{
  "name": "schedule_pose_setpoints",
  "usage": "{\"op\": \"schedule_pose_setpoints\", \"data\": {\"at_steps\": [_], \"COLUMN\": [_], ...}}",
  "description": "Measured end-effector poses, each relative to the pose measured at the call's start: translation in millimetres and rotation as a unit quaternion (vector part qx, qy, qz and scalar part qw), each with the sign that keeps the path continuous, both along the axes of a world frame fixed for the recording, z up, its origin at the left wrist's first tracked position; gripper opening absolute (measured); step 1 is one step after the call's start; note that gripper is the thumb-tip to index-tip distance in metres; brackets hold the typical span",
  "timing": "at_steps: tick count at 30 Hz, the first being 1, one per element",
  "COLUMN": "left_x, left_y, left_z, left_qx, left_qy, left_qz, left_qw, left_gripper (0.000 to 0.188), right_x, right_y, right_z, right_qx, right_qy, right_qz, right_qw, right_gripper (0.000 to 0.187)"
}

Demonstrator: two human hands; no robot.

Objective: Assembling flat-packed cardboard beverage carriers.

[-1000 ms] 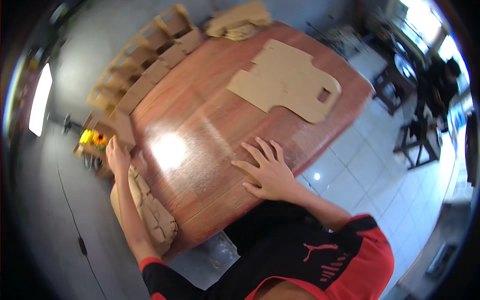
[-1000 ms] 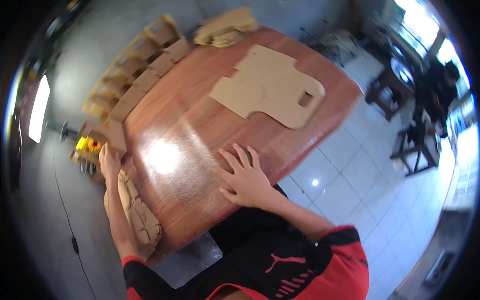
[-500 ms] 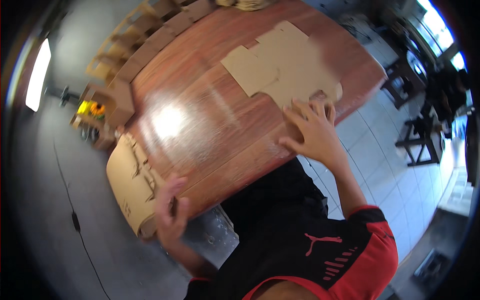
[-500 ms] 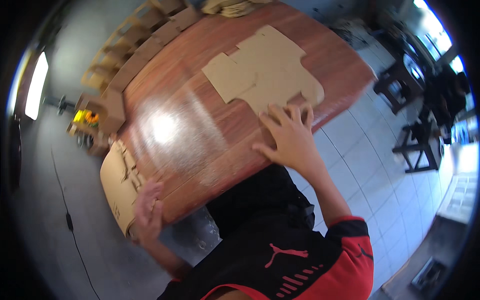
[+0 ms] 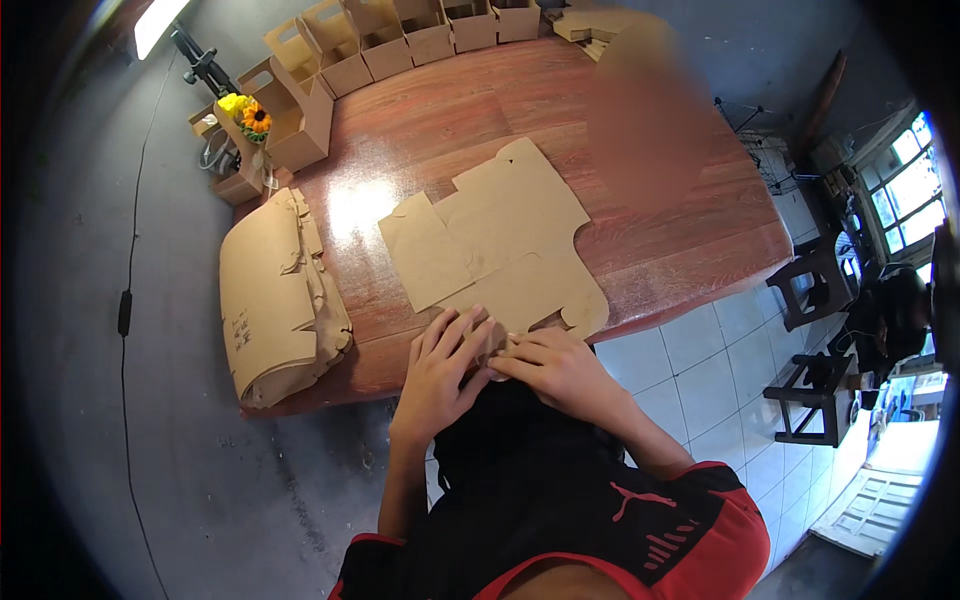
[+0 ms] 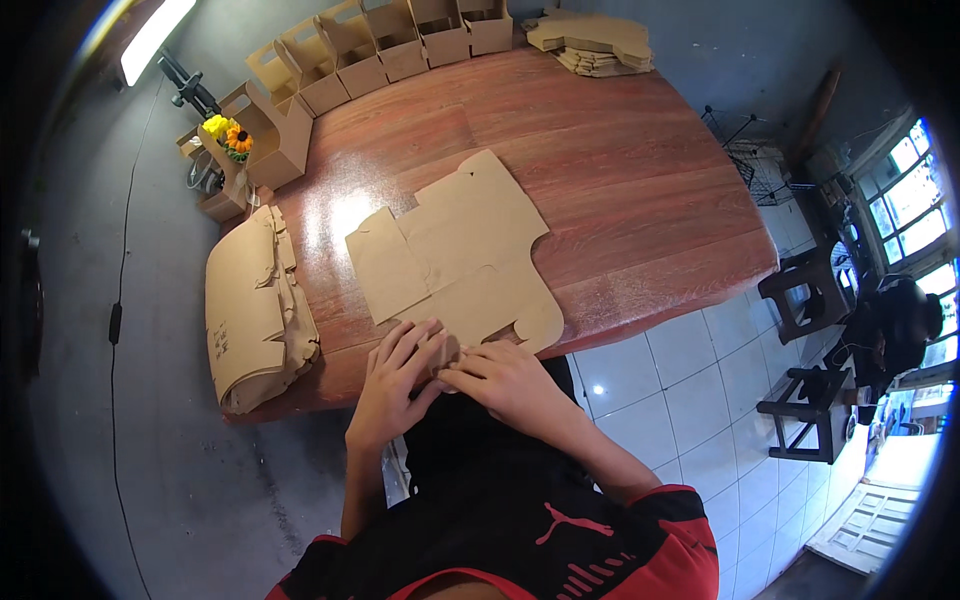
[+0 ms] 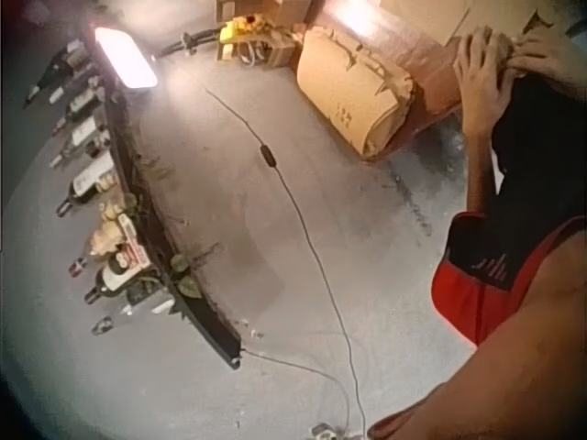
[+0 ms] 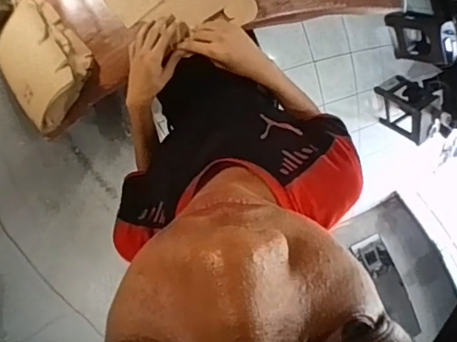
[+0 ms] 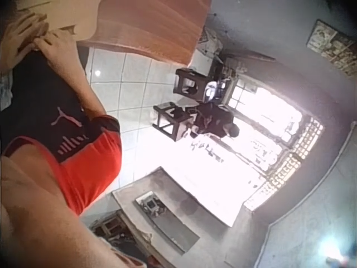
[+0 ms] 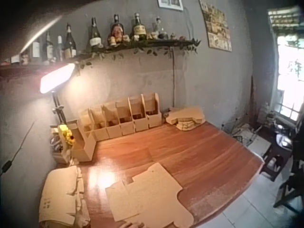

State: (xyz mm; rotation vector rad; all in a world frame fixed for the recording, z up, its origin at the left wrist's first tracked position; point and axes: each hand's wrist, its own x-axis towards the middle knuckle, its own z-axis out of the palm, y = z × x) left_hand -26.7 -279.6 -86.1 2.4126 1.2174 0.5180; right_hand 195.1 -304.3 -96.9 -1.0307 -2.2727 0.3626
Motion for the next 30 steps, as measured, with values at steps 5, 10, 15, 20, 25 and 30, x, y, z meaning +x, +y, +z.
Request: {"op": "schedule_pose_setpoints", "data": {"at_steps": [5, 10, 15, 20, 25, 30], "left_x": [-7.8, -4.7, -4.5, -5.5, -6.5, -8.5], "left_y": [-0.3, 1.0, 1.1, -4.2, -4.5, -2.6], "left_z": [1.2, -15.2, -22.8, -28.6, -25.2, -24.8], "left_qx": [-0.019, 0.059, 0.108, 0.103, 0.095, 0.091], "left_qy": [-0.080, -0.098, -0.133, -0.149, -0.154, -0.145], "left_qz": [-0.030, 0.008, 0.033, 0.041, 0.049, 0.040], "left_qw": [0.996, 0.993, 0.985, 0.983, 0.982, 0.984], "left_gripper": [0.048, 0.036, 0.025, 0.021, 0.018, 0.018], "right_x": [7.6, 1.5, -0.7, 0.1, -3.8, -3.4], "right_y": [0.5, 4.8, 5.2, 0.2, -0.6, -3.3], "right_z": [11.1, 11.9, 9.1, 3.8, 5.0, 5.5], "right_qx": [0.025, 0.054, 0.060, 0.042, 0.032, 0.015], "right_qy": [0.078, 0.110, 0.112, 0.116, 0.110, 0.097], "right_qz": [-0.040, -0.040, -0.027, -0.029, -0.028, -0.024], "right_qw": [0.996, 0.992, 0.991, 0.992, 0.993, 0.995], "right_gripper": [0.020, 0.021, 0.019, 0.020, 0.022, 0.020]}}
